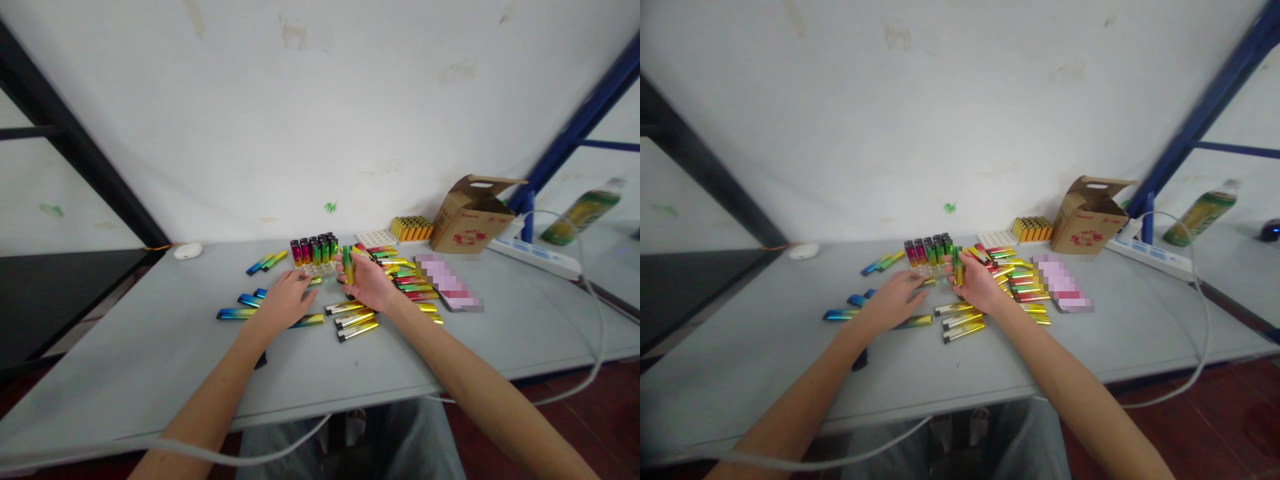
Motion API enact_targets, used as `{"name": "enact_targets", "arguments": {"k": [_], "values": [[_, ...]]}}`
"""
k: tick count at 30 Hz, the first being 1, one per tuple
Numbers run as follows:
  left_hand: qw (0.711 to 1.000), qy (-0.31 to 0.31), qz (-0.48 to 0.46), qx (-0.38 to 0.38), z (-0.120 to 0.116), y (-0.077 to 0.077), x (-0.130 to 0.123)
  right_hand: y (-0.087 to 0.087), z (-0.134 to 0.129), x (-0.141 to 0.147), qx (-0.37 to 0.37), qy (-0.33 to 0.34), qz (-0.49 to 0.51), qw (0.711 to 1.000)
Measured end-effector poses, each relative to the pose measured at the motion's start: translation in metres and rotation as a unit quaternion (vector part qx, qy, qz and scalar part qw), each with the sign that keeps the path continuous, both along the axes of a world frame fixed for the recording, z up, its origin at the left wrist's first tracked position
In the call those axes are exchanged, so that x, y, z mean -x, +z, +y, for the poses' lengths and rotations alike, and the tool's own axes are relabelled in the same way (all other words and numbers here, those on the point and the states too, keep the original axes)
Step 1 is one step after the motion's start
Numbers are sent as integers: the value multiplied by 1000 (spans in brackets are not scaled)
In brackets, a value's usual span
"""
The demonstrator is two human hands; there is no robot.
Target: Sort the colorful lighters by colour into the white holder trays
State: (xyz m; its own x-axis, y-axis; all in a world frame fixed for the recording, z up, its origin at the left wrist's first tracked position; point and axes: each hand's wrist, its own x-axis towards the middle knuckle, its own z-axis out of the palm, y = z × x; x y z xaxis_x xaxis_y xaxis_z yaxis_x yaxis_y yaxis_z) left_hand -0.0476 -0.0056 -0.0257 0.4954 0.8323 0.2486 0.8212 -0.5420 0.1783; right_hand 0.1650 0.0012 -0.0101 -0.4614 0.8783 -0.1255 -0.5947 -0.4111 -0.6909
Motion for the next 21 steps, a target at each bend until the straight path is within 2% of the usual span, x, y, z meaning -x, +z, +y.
{"name": "enact_targets", "arguments": {"k": [9, 16, 21], "values": [[999, 34, -15, 24, 6, 3, 5, 4, -4, -1, 7, 31, 25, 999], [999, 33, -22, 9, 7, 3, 4, 0, 0, 0, -2, 0, -40, 999], [999, 25, -35, 16, 8, 1, 4, 1, -2, 1, 0, 29, -50, 998]]}}
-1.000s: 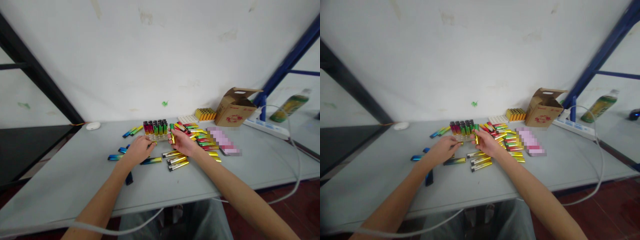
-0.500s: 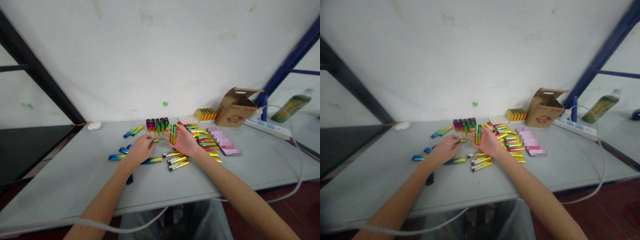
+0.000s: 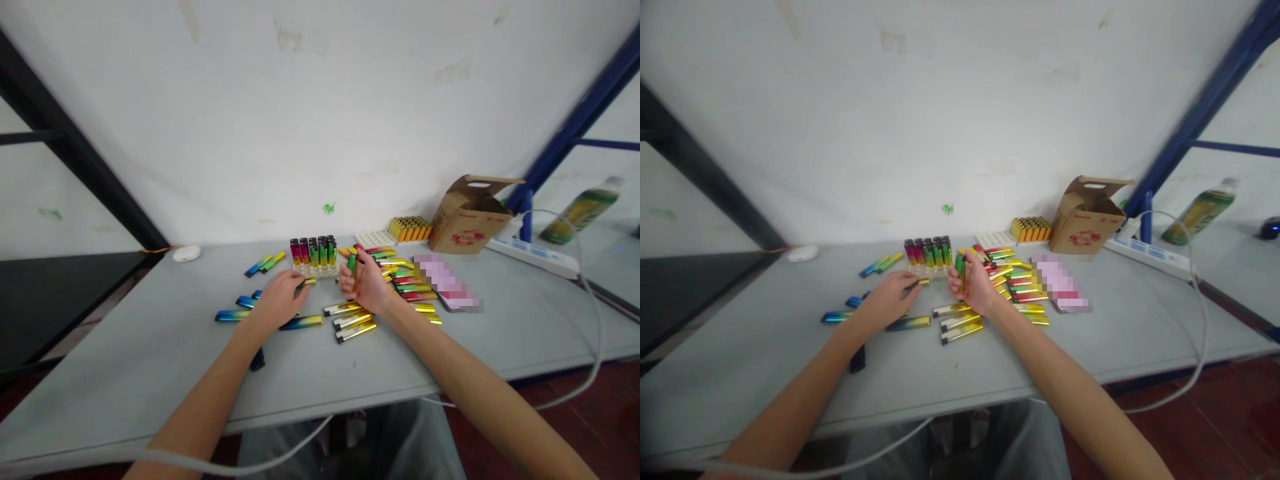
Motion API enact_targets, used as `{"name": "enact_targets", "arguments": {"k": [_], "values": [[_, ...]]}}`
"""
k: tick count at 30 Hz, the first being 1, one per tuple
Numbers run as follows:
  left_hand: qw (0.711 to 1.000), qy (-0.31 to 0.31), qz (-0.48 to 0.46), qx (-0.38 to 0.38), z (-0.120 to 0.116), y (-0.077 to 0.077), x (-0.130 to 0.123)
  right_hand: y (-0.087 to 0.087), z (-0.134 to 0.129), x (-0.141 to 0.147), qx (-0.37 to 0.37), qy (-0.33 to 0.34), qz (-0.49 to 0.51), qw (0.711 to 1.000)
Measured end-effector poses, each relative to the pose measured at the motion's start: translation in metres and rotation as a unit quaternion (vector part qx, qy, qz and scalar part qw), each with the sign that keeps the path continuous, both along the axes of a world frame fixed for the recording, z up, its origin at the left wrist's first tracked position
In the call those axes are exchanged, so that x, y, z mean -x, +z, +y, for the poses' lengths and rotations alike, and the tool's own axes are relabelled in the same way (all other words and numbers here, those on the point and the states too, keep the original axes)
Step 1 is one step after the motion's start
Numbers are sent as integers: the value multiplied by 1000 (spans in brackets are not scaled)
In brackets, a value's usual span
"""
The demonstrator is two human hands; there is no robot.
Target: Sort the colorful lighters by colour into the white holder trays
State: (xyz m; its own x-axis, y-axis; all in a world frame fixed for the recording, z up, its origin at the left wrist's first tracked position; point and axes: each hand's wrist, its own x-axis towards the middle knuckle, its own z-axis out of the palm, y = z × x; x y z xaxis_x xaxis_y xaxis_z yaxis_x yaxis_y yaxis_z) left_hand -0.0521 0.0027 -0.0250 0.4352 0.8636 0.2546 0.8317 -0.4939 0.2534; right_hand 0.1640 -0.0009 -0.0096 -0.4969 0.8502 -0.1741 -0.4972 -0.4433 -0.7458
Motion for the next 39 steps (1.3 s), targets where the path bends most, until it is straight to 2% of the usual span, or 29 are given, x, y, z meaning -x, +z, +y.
{"name": "enact_targets", "arguments": {"k": [5, 11, 20, 39], "values": [[1000, -7, -4, -2, 0, -1, 1, 1, -1, 0, 11, 29, -22, 999], [1000, -4, 1, 0, -2, 2, 1, 2, -1, 1, 15, 15, -30, 999], [1000, -13, -6, -7, 1, -1, 3, 5, -4, 4, 3, -1, -48, 999], [1000, -11, -11, 3, -1, 3, 1, 1, -4, 6, -9, 20, -54, 998]]}}
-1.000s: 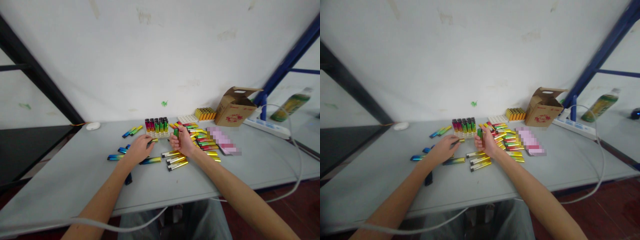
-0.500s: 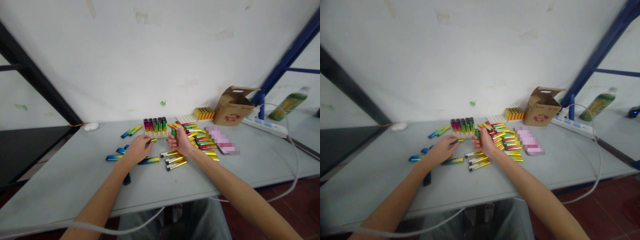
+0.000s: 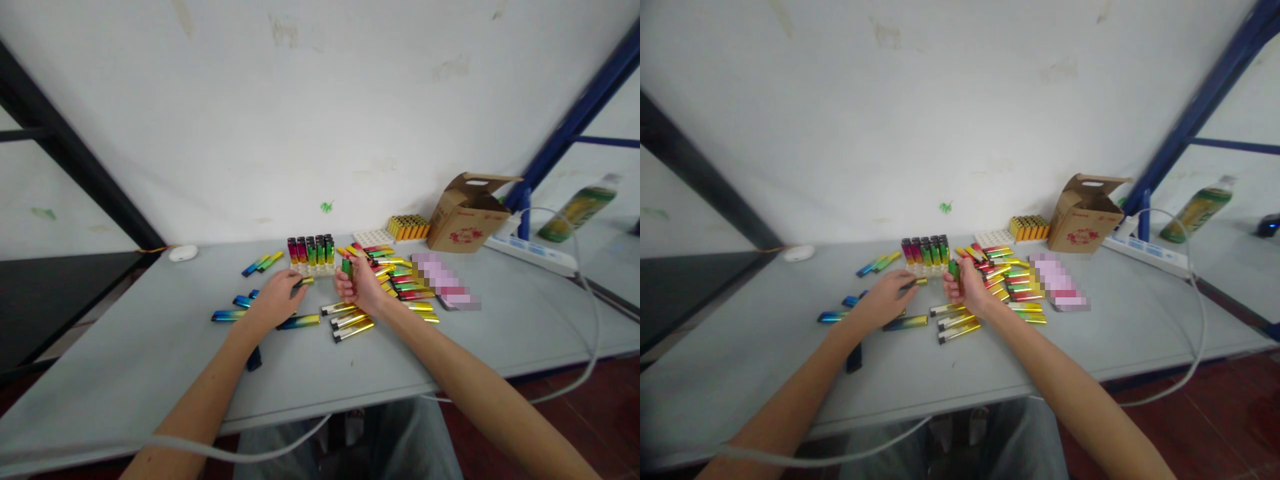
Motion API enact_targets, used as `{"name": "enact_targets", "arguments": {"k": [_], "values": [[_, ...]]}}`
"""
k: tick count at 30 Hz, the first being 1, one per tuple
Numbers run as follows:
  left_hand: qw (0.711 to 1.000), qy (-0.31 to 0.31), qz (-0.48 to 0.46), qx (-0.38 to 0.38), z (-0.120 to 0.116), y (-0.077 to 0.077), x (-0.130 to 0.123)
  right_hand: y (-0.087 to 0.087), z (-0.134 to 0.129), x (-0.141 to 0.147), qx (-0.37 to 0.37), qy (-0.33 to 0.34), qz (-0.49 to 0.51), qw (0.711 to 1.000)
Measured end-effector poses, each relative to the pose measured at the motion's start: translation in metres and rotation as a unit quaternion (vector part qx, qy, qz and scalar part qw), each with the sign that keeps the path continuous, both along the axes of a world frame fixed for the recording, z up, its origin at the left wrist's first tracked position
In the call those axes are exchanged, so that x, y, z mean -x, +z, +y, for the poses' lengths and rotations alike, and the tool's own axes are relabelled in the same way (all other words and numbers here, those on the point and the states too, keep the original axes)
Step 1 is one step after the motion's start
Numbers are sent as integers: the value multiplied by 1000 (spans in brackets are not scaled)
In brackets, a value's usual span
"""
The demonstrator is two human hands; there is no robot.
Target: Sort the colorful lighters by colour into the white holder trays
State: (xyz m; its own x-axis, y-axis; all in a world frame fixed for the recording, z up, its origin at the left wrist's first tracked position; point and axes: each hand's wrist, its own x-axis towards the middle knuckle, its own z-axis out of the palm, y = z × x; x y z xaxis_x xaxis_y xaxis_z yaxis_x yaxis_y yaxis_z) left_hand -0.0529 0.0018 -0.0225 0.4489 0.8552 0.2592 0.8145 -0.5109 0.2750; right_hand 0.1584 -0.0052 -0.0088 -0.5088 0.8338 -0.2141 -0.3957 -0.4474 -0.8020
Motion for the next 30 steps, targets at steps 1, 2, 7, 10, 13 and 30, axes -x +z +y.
{"name": "enact_targets", "arguments": {"k": [1, 2, 7, 10, 13, 30], "values": [[1000, -1, 0, 1, 0, 0, 0, 0, 0, 0, -3, 2, -1, 1000], [1000, -1, 0, 2, 0, 0, 0, -1, 0, 0, -6, 4, -4, 1000], [1000, 6, -11, -10, 1, -2, 0, -5, 1, 2, -14, 17, -28, 999], [1000, 4, -11, -12, 2, -3, 1, -6, 1, 2, -18, 19, -39, 999], [1000, -2, -12, -17, 2, -4, 2, -5, 0, 2, -30, 20, -38, 999], [1000, -3, 2, -3, 2, -4, 3, -14, 2, 0, -348, -116, -268, 891]]}}
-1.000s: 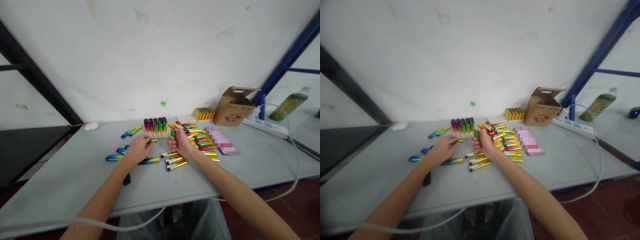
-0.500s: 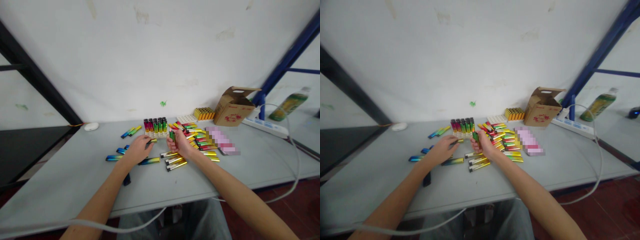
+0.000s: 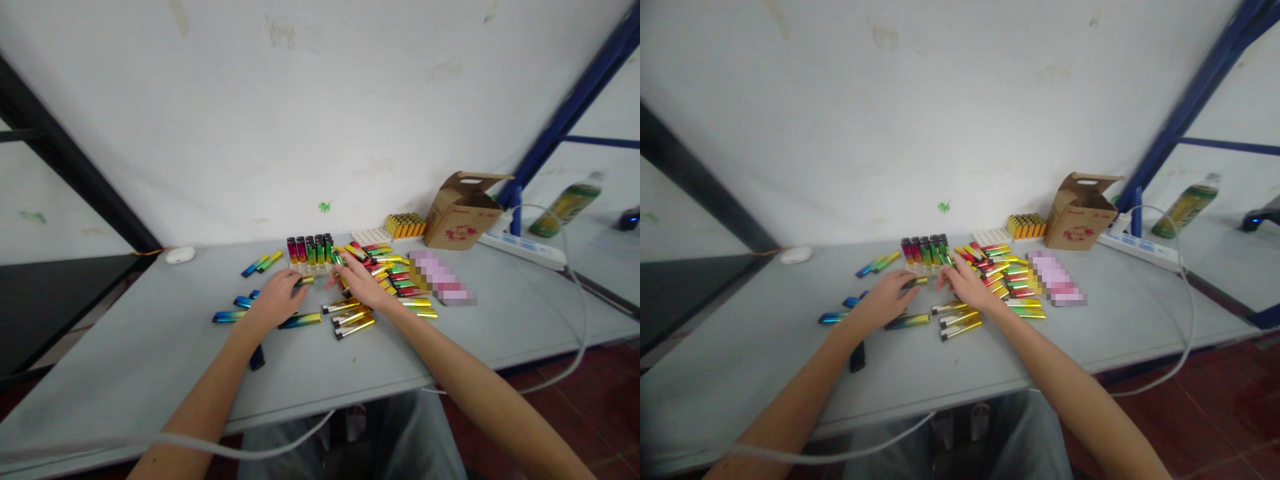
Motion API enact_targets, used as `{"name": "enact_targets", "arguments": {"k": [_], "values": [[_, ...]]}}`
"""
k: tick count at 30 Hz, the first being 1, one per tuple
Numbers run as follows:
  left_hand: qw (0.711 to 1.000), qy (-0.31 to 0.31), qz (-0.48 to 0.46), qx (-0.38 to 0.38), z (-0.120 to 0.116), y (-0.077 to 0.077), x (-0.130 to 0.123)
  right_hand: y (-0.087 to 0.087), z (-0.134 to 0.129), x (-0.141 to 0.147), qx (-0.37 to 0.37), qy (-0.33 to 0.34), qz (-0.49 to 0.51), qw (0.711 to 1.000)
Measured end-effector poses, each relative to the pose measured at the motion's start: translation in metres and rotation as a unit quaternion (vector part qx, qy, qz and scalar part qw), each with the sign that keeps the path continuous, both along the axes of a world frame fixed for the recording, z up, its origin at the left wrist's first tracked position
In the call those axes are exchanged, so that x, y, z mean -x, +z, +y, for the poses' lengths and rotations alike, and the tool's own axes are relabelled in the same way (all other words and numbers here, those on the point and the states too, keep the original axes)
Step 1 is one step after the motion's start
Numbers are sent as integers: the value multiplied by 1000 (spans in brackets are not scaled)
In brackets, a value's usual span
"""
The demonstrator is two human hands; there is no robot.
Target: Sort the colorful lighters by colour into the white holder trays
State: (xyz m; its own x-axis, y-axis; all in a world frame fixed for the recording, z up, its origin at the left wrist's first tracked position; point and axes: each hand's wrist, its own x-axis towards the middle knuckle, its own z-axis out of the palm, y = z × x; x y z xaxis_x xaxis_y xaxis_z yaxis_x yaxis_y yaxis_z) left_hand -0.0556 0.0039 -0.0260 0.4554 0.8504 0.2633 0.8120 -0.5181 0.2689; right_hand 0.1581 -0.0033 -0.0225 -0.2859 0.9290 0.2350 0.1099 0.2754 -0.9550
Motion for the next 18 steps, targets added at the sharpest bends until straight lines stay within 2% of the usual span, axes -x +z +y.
{"name": "enact_targets", "arguments": {"k": [3, 7, 9, 14, 18], "values": [[1000, -6, -7, -5, 1, -2, 0, -2, 6, 0, -185, -76, -76, 977], [1000, -10, -15, -12, 2, -4, 0, 2, 17, 5, -313, -134, -125, 932], [1000, -7, -20, -13, 2, -4, 0, 8, 23, 11, -339, -141, -144, 919], [1000, -12, -24, -8, 3, 1, 5, 19, 38, 34, -358, -141, -162, 909], [997, 52, 31, -38, 7, 2, 11, 16, 49, 52, -354, -149, -169, 908]]}}
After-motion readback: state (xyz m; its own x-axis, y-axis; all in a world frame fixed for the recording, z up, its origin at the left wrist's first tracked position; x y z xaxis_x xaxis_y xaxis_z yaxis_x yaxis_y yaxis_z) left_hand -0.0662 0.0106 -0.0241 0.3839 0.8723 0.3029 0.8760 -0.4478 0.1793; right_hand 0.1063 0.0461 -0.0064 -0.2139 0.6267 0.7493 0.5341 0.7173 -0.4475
